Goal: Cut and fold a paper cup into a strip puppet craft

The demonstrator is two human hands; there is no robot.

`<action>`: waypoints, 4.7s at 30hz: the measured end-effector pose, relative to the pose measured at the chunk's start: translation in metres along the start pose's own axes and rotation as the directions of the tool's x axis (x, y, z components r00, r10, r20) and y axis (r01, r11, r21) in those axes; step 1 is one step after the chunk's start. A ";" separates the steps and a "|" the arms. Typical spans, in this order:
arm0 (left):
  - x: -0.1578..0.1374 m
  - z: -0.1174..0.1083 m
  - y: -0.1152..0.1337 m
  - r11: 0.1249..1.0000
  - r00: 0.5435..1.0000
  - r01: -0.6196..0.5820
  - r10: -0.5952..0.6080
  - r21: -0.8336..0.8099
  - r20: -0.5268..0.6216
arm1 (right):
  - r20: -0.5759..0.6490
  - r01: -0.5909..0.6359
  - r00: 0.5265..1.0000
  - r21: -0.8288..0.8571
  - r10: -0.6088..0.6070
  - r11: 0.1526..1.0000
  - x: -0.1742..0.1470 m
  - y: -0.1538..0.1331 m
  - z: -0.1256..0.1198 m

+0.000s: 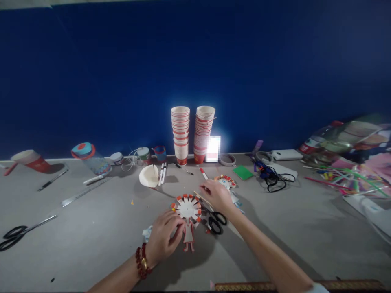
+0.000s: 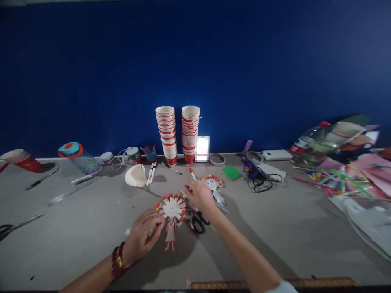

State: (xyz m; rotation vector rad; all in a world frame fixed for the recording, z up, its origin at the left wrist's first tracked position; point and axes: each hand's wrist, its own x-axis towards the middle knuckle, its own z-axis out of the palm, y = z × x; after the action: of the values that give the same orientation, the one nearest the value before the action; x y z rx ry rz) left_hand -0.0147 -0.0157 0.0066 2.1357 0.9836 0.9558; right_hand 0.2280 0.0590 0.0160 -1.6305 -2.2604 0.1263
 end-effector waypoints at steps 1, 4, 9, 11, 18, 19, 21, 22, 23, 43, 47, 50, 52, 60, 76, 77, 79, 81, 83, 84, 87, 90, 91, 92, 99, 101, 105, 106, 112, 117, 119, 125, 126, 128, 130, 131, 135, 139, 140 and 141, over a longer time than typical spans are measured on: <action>0.003 0.001 -0.001 1.000 1.000 0.003 -0.003 0.002 0.004 | 0.011 -0.011 1.000 -0.021 0.011 1.000 0.022 -0.003 0.003; 0.008 -0.004 -0.005 0.999 1.000 -0.008 0.009 0.042 -0.014 | 0.061 -0.043 0.997 -0.089 0.048 0.995 0.077 -0.011 0.021; 0.005 -0.034 -0.013 0.995 0.966 0.080 -0.061 0.063 -0.251 | 0.102 -0.091 0.989 -0.175 0.110 0.980 0.101 -0.017 0.044; -0.001 -0.042 -0.019 0.995 0.964 0.080 -0.060 0.064 -0.260 | 0.099 -0.078 0.990 -0.183 0.097 0.980 0.092 -0.015 0.044; 0.001 -0.040 -0.035 0.973 0.950 0.226 -0.210 0.042 -0.229 | 0.121 0.060 0.992 -0.136 -0.043 0.989 0.075 -0.024 0.030; 0.006 -0.038 -0.033 0.973 0.949 0.228 -0.213 0.037 -0.234 | 0.137 0.103 0.987 -0.124 -0.086 0.987 0.081 -0.033 0.032; 0.015 -0.035 -0.027 0.976 0.954 0.216 -0.206 0.019 -0.219 | 0.170 0.219 0.965 -0.099 -0.201 0.971 0.097 -0.052 0.041; 0.018 -0.034 -0.023 0.978 0.956 0.207 -0.200 0.013 -0.216 | 0.184 0.275 0.949 -0.092 -0.255 0.957 0.105 -0.062 0.048; 0.020 -0.033 -0.020 0.980 0.955 0.201 -0.195 0.005 -0.225 | 0.193 0.317 0.936 -0.093 -0.295 0.944 0.113 -0.070 0.054; 0.009 -0.035 -0.030 0.938 0.908 0.306 -0.339 -0.162 -0.248 | 0.261 0.493 0.853 -0.120 -0.451 0.862 0.137 -0.071 0.052; 0.015 -0.042 -0.020 0.974 0.895 0.170 -0.215 -0.147 -0.391 | 0.055 0.433 0.900 -0.020 -0.432 0.901 0.098 -0.067 0.016; 0.024 -0.044 -0.013 0.998 0.941 0.064 -0.064 -0.011 -0.333 | -0.113 0.349 0.934 0.094 -0.339 0.932 0.044 -0.071 -0.004; 0.028 -0.041 -0.012 0.999 0.979 0.039 -0.034 0.018 -0.199 | -0.278 0.280 0.946 0.445 -0.166 0.851 0.004 -0.075 -0.009; 0.013 -0.004 -0.002 0.999 0.988 0.047 -0.044 -0.017 0.148 | -0.018 -0.021 0.980 0.981 0.197 0.195 -0.069 -0.084 0.010; 0.016 -0.044 -0.034 0.921 0.974 0.189 -0.221 0.340 0.059 | -0.210 0.060 0.974 0.593 0.083 0.803 -0.106 -0.027 -0.005; 0.024 -0.045 -0.042 0.891 0.983 0.140 -0.176 0.432 0.044 | -0.203 0.090 0.979 0.500 0.015 0.861 -0.104 -0.024 0.002; 0.037 -0.042 -0.056 0.839 0.994 0.072 -0.107 0.539 0.033 | -0.182 0.097 0.982 0.312 -0.041 0.945 -0.101 -0.020 0.014; 0.043 -0.035 -0.065 0.806 0.999 0.024 -0.035 0.591 0.008 | -0.131 0.082 0.990 0.157 -0.061 0.984 -0.101 -0.016 0.023; 0.042 -0.030 -0.070 0.788 1.000 -0.006 0.009 0.616 -0.001 | -0.065 0.082 0.995 0.052 -0.079 0.995 -0.103 -0.011 0.028; 0.041 -0.029 -0.071 0.794 1.000 -0.019 0.027 0.608 -0.004 | -0.039 0.087 0.996 0.016 -0.086 0.996 -0.104 -0.009 0.029; 0.033 -0.030 -0.067 0.863 0.998 -0.070 0.061 0.500 0.035 | -0.027 0.097 0.995 -0.046 -0.098 0.994 -0.106 0.000 0.032; 0.024 -0.032 -0.061 0.922 0.991 -0.093 0.048 0.375 0.126 | -0.049 0.122 0.991 -0.065 -0.125 0.990 -0.106 0.010 0.032; 0.021 -0.032 -0.060 0.932 0.988 -0.094 0.043 0.351 0.151 | -0.065 0.128 0.989 -0.063 -0.132 0.990 -0.105 0.012 0.030; 0.019 -0.031 -0.059 0.939 0.984 -0.098 0.043 0.331 0.171 | -0.090 0.130 0.987 -0.053 -0.134 0.990 -0.104 0.013 0.028; 0.014 -0.023 -0.059 0.959 0.973 -0.168 0.125 0.227 0.192 | -0.246 0.090 0.969 0.423 0.019 0.902 -0.092 -0.009 0.003; 0.013 -0.022 -0.059 0.962 0.972 -0.177 0.139 0.205 0.189 | -0.173 0.001 0.974 0.643 0.145 0.766 -0.083 -0.023 0.002; 0.010 -0.021 -0.059 0.960 0.965 -0.206 0.166 0.192 0.202 | -0.009 -0.081 0.986 0.842 0.164 0.533 -0.057 -0.047 0.012; 0.010 -0.020 -0.058 0.957 0.962 -0.216 0.175 0.195 0.207 | -0.001 -0.086 0.986 0.852 0.166 0.517 -0.050 -0.051 0.016; 0.014 -0.018 -0.052 0.931 0.949 -0.229 0.147 0.286 0.280 | -0.031 -0.064 0.988 0.815 0.153 0.576 -0.029 -0.052 0.033; 0.016 -0.015 -0.047 0.901 0.945 -0.240 0.133 0.361 0.298 | -0.063 -0.023 0.991 0.778 0.115 0.628 -0.033 -0.044 0.039; 0.016 -0.015 -0.047 0.894 0.941 -0.243 0.122 0.376 0.316 | -0.055 -0.054 0.984 0.810 0.167 0.584 -0.036 -0.043 0.043; 0.014 -0.013 -0.049 0.898 0.940 -0.224 0.097 0.378 0.328 | -0.085 -0.048 0.980 0.770 0.177 0.636 -0.037 -0.041 0.053; 0.014 -0.013 -0.048 0.902 0.940 -0.218 0.091 0.373 0.329 | -0.105 -0.038 0.978 0.755 0.178 0.654 -0.036 -0.040 0.053; 0.013 -0.012 -0.048 0.911 0.941 -0.204 0.080 0.359 0.330 | -0.148 -0.025 0.970 0.727 0.191 0.687 -0.036 -0.039 0.054; 0.012 -0.012 -0.047 0.918 0.941 -0.193 0.073 0.346 0.330 | -0.178 -0.013 0.964 0.706 0.195 0.708 -0.036 -0.037 0.054; 0.012 -0.011 -0.047 0.921 0.940 -0.190 0.071 0.341 0.332 | -0.185 -0.008 0.964 0.703 0.193 0.711 -0.036 -0.036 0.054; 0.010 -0.010 -0.048 0.924 0.936 -0.192 0.072 0.331 0.344 | -0.159 -0.021 0.967 0.727 0.198 0.686 -0.038 -0.033 0.054; 0.008 -0.010 -0.050 0.929 0.937 -0.195 0.083 0.313 0.338 | -0.172 -0.006 0.969 0.697 0.175 0.717 -0.039 -0.032 0.054; 0.008 -0.010 -0.051 0.930 0.937 -0.197 0.086 0.309 0.338 | -0.183 0.006 0.969 0.686 0.165 0.727 -0.039 -0.032 0.055; 0.008 -0.010 -0.051 0.930 0.936 -0.201 0.090 0.307 0.340 | -0.189 0.014 0.969 0.684 0.158 0.729 -0.040 -0.032 0.056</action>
State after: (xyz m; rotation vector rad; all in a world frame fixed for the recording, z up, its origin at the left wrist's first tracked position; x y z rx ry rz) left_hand -0.0383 0.0210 -0.0229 2.5815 0.8783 0.5004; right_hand 0.1919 0.0187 -0.0366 -1.2360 -1.6622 0.6680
